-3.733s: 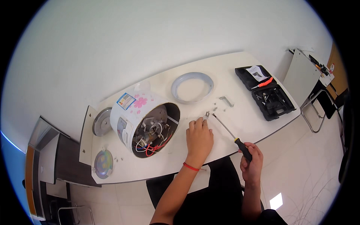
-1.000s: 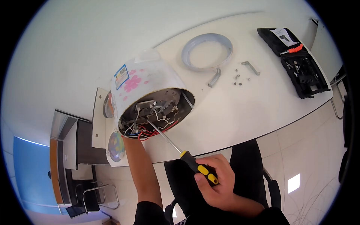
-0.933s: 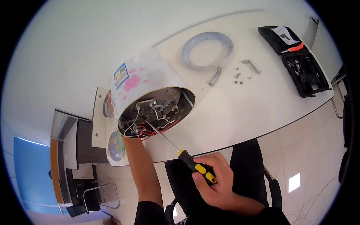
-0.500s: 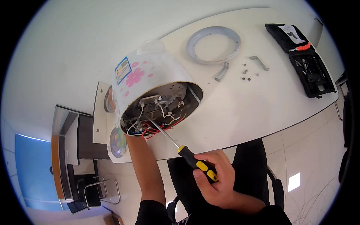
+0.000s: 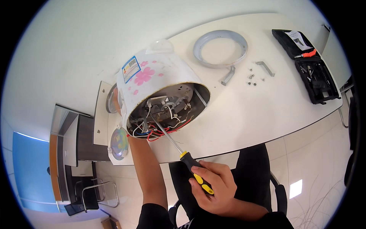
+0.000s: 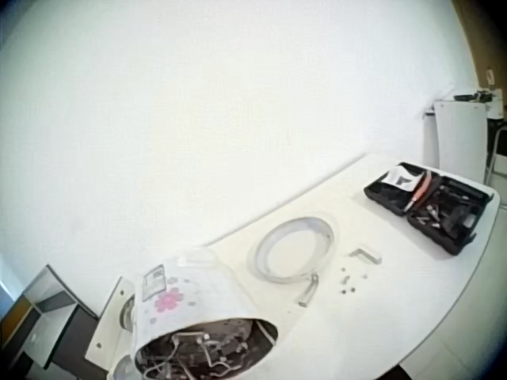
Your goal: The person uses a screwdriver to manipulate internal components and wires inside a disassembled white appliance. They repeatedly probe and adjust parts within the device while holding it steady with the other hand.
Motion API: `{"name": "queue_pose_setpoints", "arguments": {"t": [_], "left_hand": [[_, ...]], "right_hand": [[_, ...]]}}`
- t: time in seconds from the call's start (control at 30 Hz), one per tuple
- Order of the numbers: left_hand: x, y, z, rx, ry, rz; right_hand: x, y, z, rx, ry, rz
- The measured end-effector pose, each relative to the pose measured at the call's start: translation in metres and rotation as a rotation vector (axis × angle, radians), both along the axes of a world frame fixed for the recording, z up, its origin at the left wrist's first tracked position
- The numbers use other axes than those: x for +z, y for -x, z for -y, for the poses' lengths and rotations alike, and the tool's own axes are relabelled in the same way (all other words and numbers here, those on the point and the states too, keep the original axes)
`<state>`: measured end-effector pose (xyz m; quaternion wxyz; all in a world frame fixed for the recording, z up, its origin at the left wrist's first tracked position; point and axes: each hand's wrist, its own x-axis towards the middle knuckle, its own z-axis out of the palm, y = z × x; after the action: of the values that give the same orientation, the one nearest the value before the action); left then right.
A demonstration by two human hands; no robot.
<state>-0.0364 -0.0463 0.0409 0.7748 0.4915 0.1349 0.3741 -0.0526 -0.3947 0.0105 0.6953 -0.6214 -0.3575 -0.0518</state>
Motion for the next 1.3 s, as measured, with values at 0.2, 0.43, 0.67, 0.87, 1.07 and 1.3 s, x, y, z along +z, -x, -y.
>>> {"name": "queue_pose_setpoints", "arguments": {"t": [0.2, 0.43, 0.67, 0.87, 1.07, 1.3], "left_hand": [[-0.003, -0.001, -0.003, -0.005, -0.005, 0.008], [-0.001, 0.001, -0.003, -0.019, -0.016, 0.006], [0.002, 0.002, -0.001, -0.032, -0.022, 0.005], [-0.001, 0.0, 0.002, -0.034, -0.025, 0.004], [0.003, -0.001, 0.005, -0.019, -0.053, 0.004], [-0.013, -0.002, -0.023, 0.087, -0.121, 0.031]], "right_hand": [[-0.007, 0.002, 0.003, 0.533, -0.301, -0.772], [-0.006, -0.018, 0.008, 1.051, -0.576, -1.681], [0.016, -0.038, 0.016, 0.859, -0.161, -1.344], [0.021, -0.039, 0.018, 0.743, 0.019, -1.13], [0.014, -0.042, 0.019, 0.916, -0.14, -1.354], [0.028, -0.074, 0.013, 1.119, 0.063, -1.452]]}}
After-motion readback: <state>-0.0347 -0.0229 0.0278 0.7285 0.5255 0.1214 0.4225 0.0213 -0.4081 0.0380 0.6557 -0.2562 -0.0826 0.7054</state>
